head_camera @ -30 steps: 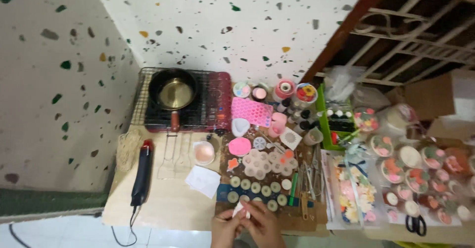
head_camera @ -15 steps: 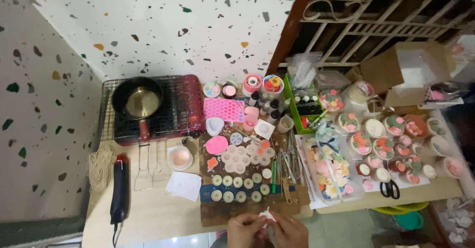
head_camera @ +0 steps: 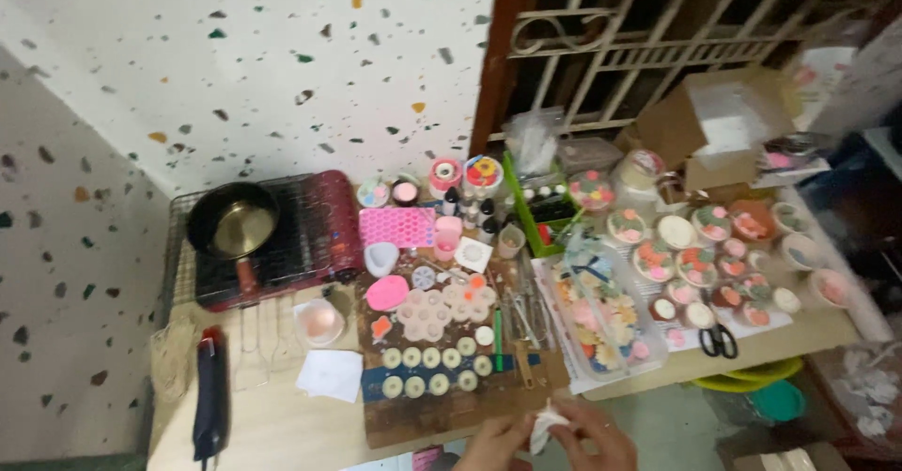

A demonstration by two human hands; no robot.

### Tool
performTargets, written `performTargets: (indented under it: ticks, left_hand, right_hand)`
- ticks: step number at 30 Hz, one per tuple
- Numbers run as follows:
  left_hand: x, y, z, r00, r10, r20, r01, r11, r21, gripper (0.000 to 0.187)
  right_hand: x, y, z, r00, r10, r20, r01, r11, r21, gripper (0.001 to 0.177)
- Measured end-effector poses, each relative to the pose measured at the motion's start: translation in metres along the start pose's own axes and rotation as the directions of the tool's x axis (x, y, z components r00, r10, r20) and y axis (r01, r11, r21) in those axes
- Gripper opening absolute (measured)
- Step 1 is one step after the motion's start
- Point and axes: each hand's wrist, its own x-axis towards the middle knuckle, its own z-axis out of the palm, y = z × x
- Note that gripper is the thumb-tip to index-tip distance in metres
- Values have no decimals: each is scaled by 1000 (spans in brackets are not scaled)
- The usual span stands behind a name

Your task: Making decorative candles by preparing wicks, melting wax, adding fragrance, and pouring into molds.

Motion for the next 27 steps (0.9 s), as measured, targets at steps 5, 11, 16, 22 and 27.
performTargets:
  ticks: [5,11,16,22,27]
  left_hand:
    - [38,-41,38,989,-48,137,61,994,-94,51]
    - [63,-60,131,991,-107,-79,104,994,-33,42]
    - [53,-54,206,998,28,57,-33,994,101,47]
    - [19,-10,286,987,-114,113,122,990,-65,28]
    - [43,-15,334,999,49,-1,-48,980,-195,29]
  right_hand:
    - [-19,48,-35,902,-424,85,432,880,-200,44]
    - [-52,57,-92,936,-298,-186,257,943,-213,34]
    - [-86,93,-149,954,87,-286,-25,976,214,18]
    - [-102,96,-219,948,167,-270,-110,971,214,20]
    - [-93,160,-265,926,324,-195,-332,943,-11,15]
